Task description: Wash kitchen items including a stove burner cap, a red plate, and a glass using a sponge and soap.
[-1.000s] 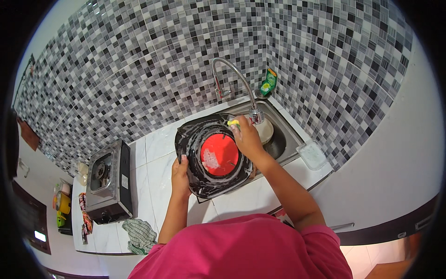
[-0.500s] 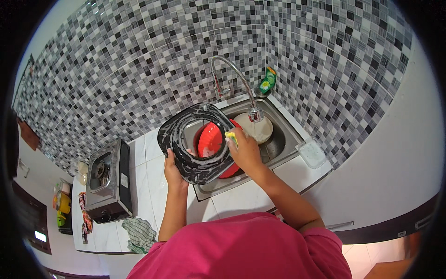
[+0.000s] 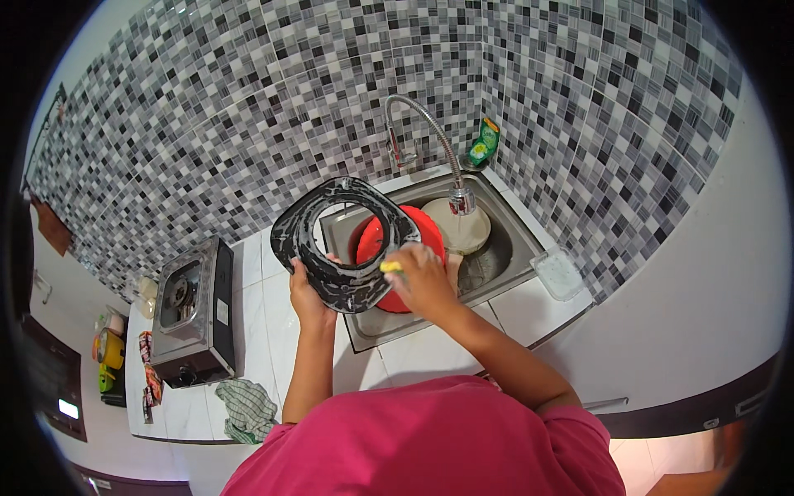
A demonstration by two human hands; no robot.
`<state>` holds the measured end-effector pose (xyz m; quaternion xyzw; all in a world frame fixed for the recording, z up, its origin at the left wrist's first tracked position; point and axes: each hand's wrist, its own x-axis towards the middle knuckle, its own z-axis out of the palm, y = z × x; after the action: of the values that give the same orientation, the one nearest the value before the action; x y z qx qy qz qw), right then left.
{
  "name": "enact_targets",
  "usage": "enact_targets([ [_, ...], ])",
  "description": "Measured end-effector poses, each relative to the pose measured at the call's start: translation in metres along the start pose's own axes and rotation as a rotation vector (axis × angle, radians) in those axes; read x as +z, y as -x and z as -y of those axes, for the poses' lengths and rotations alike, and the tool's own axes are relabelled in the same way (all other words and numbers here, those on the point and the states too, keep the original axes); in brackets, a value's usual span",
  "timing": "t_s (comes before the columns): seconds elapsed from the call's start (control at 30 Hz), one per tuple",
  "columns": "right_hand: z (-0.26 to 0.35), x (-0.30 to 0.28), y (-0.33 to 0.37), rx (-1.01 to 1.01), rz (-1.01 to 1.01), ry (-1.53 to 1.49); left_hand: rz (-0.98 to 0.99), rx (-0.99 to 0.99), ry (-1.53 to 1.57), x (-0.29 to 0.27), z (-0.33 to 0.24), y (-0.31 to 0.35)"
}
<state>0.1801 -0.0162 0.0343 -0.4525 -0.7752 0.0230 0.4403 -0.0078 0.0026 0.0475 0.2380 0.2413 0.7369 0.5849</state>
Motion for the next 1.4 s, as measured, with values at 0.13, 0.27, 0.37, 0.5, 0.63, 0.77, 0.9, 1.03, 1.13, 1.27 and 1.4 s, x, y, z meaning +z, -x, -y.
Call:
enact_targets([
  [0.13, -0.001, 0.008, 0.005, 0.065, -0.063, 0.046, 0.003, 0.008, -0.012, 0.002, -0.001, -0.002],
  [0.27, 0.029, 0.009, 0.017, 0.110, 0.014, 0.081, -0.016, 0.052, -0.076, 0.004, 0.004, -0.002],
  [0.37, 0.041, 0.010, 0.025, -0.026, 0.093, 0.036, -0.045, 0.058, -0.069, 0.004, 0.009, -0.003],
  [0.5, 0.028, 0.011, 0.023, -0.190, 0.066, 0.049, -0.033, 0.012, -0.056, -0.003, 0.010, -0.006],
  [0.63, 0.000, 0.007, 0.016, 0.017, 0.038, 0.057, -0.009, 0.007, -0.014, 0.001, 0.007, -0.004],
  [0.77, 0.019, 0.003, 0.014, 0.063, 0.048, 0.094, -0.033, 0.030, -0.022, 0.002, 0.009, -0.003],
  [0.9, 0.043, 0.012, 0.023, -0.150, 0.098, -0.004, -0.058, 0.049, -0.054, 0.000, 0.014, -0.005],
  [1.03, 0.025, 0.008, 0.018, -0.077, 0.108, -0.038, -0.045, 0.007, -0.035, -0.001, 0.009, -0.003],
  [1.13, -0.003, 0.009, 0.011, 0.075, 0.076, 0.007, -0.024, 0.023, -0.111, 0.001, 0.007, 0.000],
  [1.27, 0.009, 0.000, -0.004, 0.098, 0.144, -0.018, 0.012, -0.093, -0.118, 0.002, 0.006, -0.004],
  [1.4, 0.031, -0.001, -0.014, -0.133, 0.259, 0.058, 0.068, -0.109, -0.217, 0.012, 0.015, 0.000],
])
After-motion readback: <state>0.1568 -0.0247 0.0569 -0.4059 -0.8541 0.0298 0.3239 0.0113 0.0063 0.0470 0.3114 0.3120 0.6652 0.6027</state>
